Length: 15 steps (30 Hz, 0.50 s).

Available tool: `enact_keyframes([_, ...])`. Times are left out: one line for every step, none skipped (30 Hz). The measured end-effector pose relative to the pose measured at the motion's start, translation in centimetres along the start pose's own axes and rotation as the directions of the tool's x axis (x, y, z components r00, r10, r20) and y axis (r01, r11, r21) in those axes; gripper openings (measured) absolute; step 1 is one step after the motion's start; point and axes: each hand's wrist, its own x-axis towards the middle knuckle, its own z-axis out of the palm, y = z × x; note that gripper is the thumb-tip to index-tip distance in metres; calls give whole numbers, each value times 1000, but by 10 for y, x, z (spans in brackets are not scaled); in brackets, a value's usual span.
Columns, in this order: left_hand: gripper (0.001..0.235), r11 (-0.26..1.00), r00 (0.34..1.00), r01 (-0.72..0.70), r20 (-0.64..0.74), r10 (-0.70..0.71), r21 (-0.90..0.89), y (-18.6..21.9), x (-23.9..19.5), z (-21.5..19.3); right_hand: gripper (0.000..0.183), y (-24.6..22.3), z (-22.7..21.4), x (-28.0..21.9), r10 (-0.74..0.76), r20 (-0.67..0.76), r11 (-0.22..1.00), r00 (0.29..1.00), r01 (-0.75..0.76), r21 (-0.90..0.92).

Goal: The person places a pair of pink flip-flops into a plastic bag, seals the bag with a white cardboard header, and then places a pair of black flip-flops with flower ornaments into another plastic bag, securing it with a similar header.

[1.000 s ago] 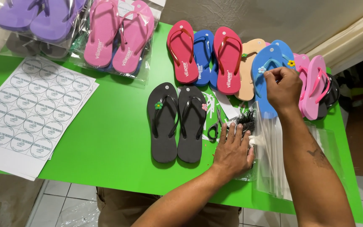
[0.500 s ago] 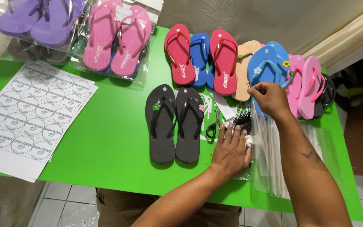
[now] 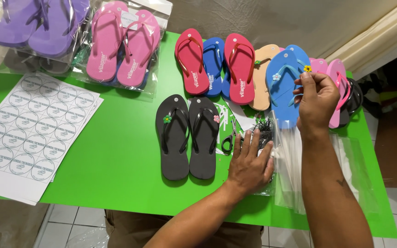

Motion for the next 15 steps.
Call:
enact_keyframes([43,1000,1000,-3,-1,3,0,-2,4,-5,11,-9,3,-8,-2,-2,1000,1000,2,2])
enact_keyframes([41,1000,997,4,-77,-6,-28,-4,8,-11,11,-17,6,-18,12,-26,999,1000,-11,39])
enact_keyframes([40,998,988,8,-153,-17,-57,-5,11,-16,11,-25,9,-27,26,-49,997,998,-22,77])
enact_keyframes([40,999,989,0,-149,-8,-54,-7,20,-33,11,-27,13,-36,27,-56,996,998,-23,84])
enact_keyframes([37,964,987,107,-92,-133,-242,-8,29,-51,11,-29,17,-46,36,-71,991,997,-26,135])
enact_keyframes([36,884,969,221,-7,-246,-412,-10,36,-69,11,-31,21,-57,48,-83,982,995,-32,184])
enact_keyframes([36,887,971,218,-3,-240,-408,-18,41,-77,11,-31,27,-68,53,-89,981,995,-35,190])
enact_keyframes([48,740,925,357,103,-366,-570,-25,46,-84,11,-31,32,-78,69,-75,975,995,-51,218])
enact_keyframes([61,545,857,479,231,-461,-688,-32,51,-91,11,-32,38,-88,84,-62,967,995,-66,246])
enact_keyframes([61,552,859,477,230,-457,-684,-40,55,-95,11,-30,42,-98,86,-64,965,994,-67,254])
enact_keyframes([43,534,852,457,177,-493,-711,-49,58,-99,12,-29,46,-109,104,-18,955,994,-95,282])
enact_keyframes([26,516,839,436,124,-531,-738,-57,62,-103,14,-28,50,-119,120,31,944,992,-124,306])
enact_keyframes([26,522,840,435,122,-528,-734,-67,66,-109,14,-30,54,-126,122,31,941,992,-125,313])
enact_keyframes([20,541,842,449,135,-521,-711,-77,70,-115,14,-31,58,-132,152,68,923,986,-166,347])
enact_keyframes([15,560,844,463,149,-515,-687,-88,75,-121,15,-33,61,-139,180,107,902,978,-208,380])
